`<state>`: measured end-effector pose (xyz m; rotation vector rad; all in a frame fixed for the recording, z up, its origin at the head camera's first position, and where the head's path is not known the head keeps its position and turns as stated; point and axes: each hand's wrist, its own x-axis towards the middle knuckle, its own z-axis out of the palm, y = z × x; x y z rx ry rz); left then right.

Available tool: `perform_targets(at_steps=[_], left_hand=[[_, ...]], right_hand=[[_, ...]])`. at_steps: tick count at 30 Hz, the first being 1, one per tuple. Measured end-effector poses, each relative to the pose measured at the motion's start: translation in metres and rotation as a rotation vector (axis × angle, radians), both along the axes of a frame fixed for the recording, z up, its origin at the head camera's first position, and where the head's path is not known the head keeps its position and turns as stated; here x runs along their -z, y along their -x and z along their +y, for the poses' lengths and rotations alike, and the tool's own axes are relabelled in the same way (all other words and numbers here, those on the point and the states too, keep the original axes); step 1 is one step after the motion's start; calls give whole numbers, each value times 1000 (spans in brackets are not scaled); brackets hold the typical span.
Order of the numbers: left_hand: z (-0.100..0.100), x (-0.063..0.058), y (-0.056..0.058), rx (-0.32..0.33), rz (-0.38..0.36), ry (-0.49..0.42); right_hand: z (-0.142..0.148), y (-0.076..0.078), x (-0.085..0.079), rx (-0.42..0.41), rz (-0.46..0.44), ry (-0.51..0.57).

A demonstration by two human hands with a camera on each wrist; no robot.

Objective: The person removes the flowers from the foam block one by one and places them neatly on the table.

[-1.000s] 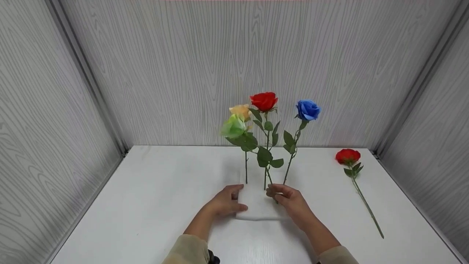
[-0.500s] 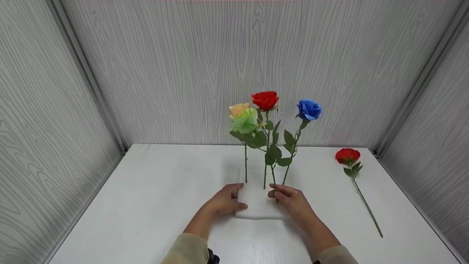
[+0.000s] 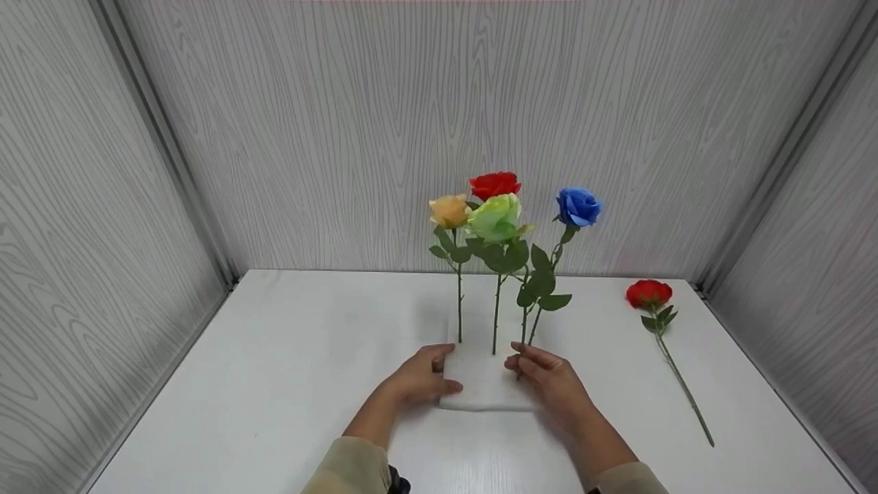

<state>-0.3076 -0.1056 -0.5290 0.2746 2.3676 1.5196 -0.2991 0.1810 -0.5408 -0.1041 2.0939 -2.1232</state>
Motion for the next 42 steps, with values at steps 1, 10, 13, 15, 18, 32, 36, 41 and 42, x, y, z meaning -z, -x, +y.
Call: perform_targets(at_steps=[1, 10, 13, 15, 18, 32, 36, 41, 42], left_hand=[[0, 0, 0, -3, -3, -1], [2, 3, 1, -10, -19, -2], [2, 3, 1, -10, -12, 7], [2, 4, 1, -7, 3, 24], [2, 4, 0, 0, 16, 24], [0, 3, 0, -17, 1, 6], [0, 3, 0, -9, 5, 19], [-1, 3, 1, -8, 15, 25], [-1, 2, 1, -7, 16, 18]], right_hand=[[0, 0, 1, 1, 2, 20], [3, -1, 0, 31, -6, 219], [4, -2, -2, 60, 2, 264], [4, -3, -2, 76, 2, 299], [5, -6, -3, 68, -4, 336], [28, -6, -15, -49, -1, 277], [38, -9, -17, -85, 21, 238], [49, -12, -22, -118, 55, 201], [52, -12, -23, -120, 58, 199]])
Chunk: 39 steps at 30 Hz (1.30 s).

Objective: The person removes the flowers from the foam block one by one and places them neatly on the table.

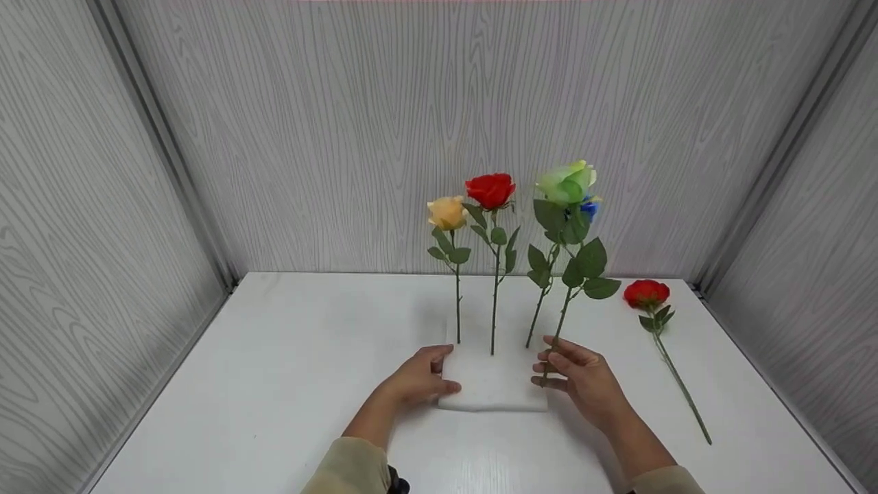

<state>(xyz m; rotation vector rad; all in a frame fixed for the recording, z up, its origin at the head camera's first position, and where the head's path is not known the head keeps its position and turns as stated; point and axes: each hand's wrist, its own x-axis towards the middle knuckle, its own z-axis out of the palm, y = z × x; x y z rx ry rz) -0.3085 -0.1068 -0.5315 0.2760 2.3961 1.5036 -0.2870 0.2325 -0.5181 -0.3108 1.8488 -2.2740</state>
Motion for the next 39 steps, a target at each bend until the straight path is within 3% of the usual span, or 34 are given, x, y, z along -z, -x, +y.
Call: perform_targets(at_steps=[13, 22, 29, 39], left_hand=[[-1, 1, -2, 12, 35, 15], [0, 1, -3, -5, 22, 3], [0, 1, -1, -2, -14, -43], [-1, 3, 1, 1, 10, 2]], right_hand=[[24, -7, -13, 10, 24, 17], [49, -12, -14, 133, -31, -8], [69, -15, -11, 98, 38, 9], [93, -20, -10, 89, 53, 4]])
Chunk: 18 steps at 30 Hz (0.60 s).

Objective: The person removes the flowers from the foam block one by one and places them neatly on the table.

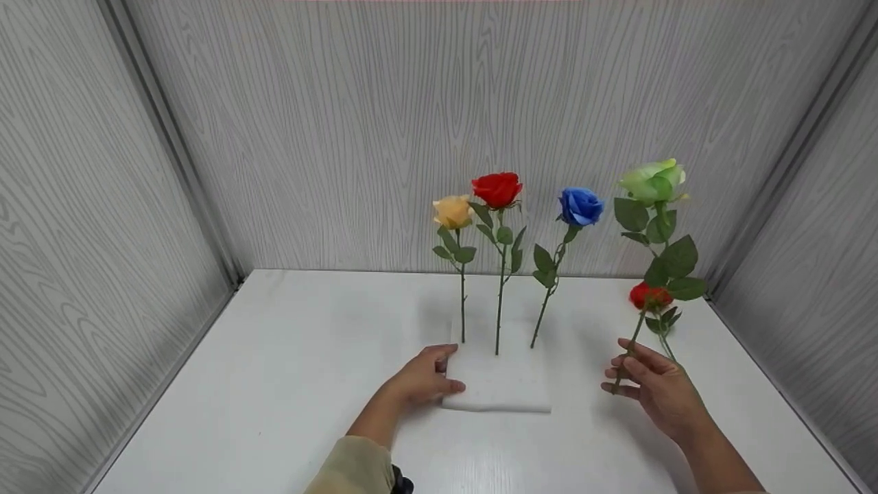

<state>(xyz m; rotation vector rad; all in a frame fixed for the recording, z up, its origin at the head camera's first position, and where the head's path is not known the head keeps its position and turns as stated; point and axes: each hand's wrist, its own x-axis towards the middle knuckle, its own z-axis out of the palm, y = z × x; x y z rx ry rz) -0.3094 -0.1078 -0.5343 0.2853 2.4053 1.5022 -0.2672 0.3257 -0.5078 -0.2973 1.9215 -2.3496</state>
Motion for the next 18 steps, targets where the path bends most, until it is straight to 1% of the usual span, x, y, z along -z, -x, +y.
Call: perform_targets(at_steps=[3, 13, 18], left_hand=[[0, 1, 2, -8, -10, 0], [0, 0, 1, -7, -6, -4], [-1, 0, -1, -2, -31, -35]], right_hand=[[7, 1, 1, 3, -14, 0], [29, -5, 3, 23, -89, -50], [38, -8, 6, 26, -112, -89]])
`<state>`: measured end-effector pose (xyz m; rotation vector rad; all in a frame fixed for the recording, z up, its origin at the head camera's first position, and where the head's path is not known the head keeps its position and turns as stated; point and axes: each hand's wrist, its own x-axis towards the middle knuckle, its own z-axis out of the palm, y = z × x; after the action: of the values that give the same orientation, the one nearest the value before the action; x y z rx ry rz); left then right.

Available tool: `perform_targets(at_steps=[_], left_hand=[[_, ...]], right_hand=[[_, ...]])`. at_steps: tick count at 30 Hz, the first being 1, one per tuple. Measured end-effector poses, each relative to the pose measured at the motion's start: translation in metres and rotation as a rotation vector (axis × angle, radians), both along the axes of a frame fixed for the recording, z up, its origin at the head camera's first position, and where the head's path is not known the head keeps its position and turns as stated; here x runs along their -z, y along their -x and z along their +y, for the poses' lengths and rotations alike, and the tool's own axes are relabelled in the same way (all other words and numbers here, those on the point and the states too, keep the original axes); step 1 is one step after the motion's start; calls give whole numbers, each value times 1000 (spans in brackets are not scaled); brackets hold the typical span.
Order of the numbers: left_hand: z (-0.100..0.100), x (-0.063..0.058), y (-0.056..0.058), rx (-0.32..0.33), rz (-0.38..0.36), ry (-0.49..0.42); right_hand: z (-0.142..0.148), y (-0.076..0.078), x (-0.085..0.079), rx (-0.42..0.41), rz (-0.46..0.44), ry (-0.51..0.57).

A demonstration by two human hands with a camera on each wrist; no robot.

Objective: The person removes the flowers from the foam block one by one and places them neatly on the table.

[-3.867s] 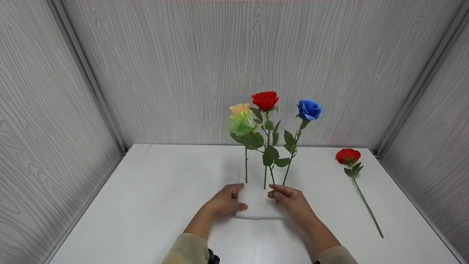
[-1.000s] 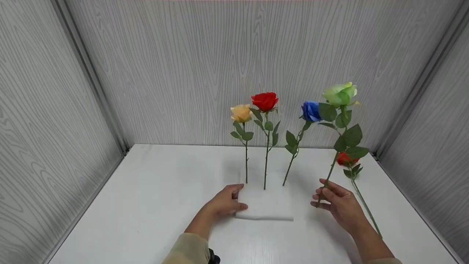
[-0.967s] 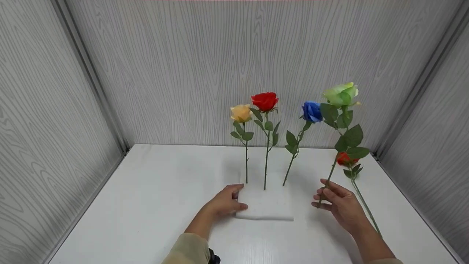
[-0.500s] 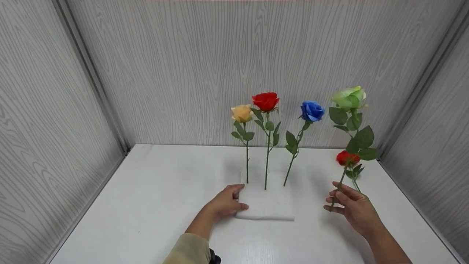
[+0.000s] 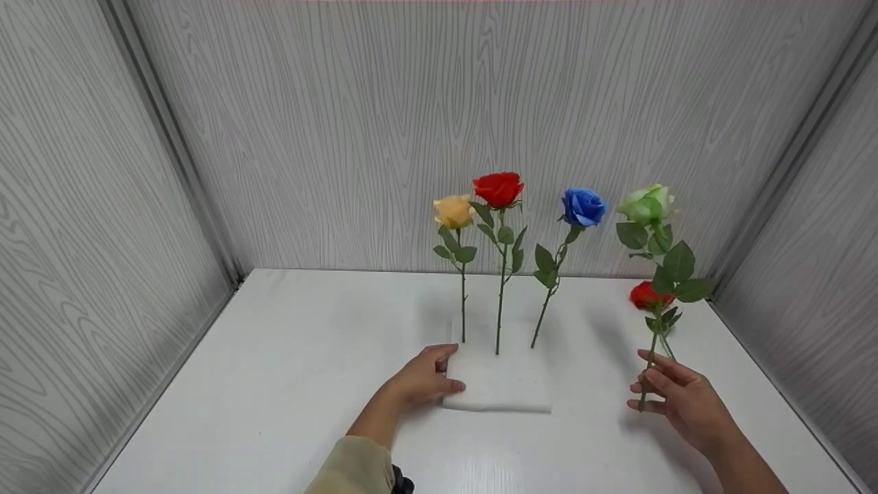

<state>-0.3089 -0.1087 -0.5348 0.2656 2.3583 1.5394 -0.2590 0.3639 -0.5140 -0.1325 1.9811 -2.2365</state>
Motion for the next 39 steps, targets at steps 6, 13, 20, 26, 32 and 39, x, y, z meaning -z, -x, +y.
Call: perform_targets(at_steps=[6, 13, 20, 26, 32, 39], left_hand=[[0, 0, 0, 6, 2, -6], [0, 0, 0, 9, 3, -8], [0, -1, 0, 7, 5, -8], [1, -2, -2, 7, 24, -1], [0, -2, -3, 6, 36, 1], [1, 1, -1, 8, 46, 13]], right_hand=[[9, -3, 4, 22, -30, -38], [19, -6, 7, 48, -121, -103], [33, -6, 7, 17, -167, -85], [45, -7, 8, -61, -230, -77], [56, -8, 12, -159, -280, -84], [63, -9, 17, -160, -300, -73]])
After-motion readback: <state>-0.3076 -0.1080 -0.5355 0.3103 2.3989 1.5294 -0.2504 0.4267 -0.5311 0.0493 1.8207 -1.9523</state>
